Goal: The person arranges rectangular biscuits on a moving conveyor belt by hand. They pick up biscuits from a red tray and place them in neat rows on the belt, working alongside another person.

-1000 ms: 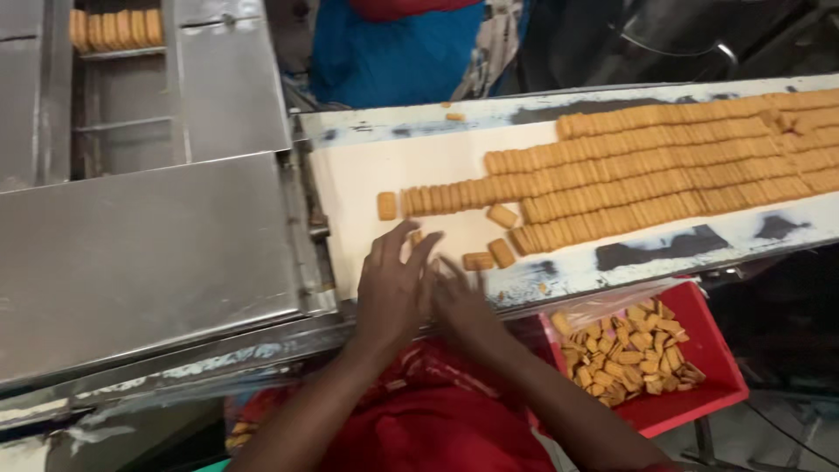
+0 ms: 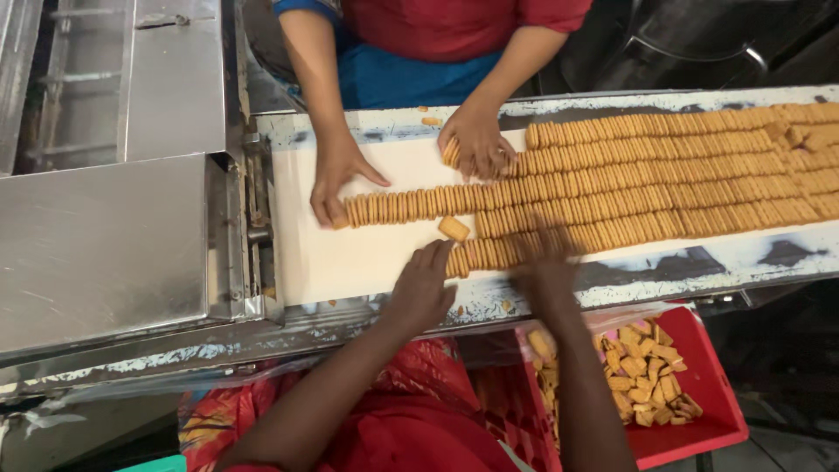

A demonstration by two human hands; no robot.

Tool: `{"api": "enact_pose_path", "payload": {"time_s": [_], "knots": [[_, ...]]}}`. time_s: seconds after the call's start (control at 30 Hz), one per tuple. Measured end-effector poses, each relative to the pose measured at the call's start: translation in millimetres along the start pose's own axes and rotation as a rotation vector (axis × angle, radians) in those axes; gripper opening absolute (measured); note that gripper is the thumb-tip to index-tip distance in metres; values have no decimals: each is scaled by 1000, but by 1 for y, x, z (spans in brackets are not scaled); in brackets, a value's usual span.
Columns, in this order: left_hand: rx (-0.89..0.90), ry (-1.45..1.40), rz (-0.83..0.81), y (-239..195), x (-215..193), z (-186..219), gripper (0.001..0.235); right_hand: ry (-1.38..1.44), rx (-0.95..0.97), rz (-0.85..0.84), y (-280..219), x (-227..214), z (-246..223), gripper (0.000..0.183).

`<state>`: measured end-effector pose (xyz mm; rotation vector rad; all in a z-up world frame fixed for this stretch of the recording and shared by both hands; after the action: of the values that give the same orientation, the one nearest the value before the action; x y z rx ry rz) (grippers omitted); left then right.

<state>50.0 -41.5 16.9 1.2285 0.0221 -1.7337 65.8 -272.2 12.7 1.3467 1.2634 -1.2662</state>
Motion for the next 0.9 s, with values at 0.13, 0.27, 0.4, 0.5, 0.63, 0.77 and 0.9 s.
{"api": "enact_pose_path", "payload": {"time_s": [0.13,0.27,0.4,0.5,0.63,0.77,0.9], "knots": [[-157,24,-192,6,6,7,88,57,165,207,5,-10,55,49],[-242,25,-215,2,-15,-5,88,43,75,224,10,8,41,52],[-388,132,-129,-43,-49,-37,76,349,50,130,-15,43,-24,56],[-261,298,70,-71,-61,-43,76,540,-13,91,-37,44,-69,65],[-361,191,-17,-77,-43,-63,78,403,-218,140,-38,32,-122,76],[-367,229,-76,-54,-52,-50,71,355,-220,171,-31,27,-136,71],[-269,356,87,-46,-140,0,74,618,-240,59,-34,2,-145,64]]}}
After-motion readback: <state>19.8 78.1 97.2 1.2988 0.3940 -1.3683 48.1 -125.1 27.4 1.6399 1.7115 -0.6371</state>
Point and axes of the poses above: each hand's wrist, its own y-axis towards the middle knuckle, its own x-axis out of the palm, z = x × y, the point moved 4 cm from there along y, towards the middle knuckle, and after that the axes turned 13 degrees about x, right-handed, at the moved point
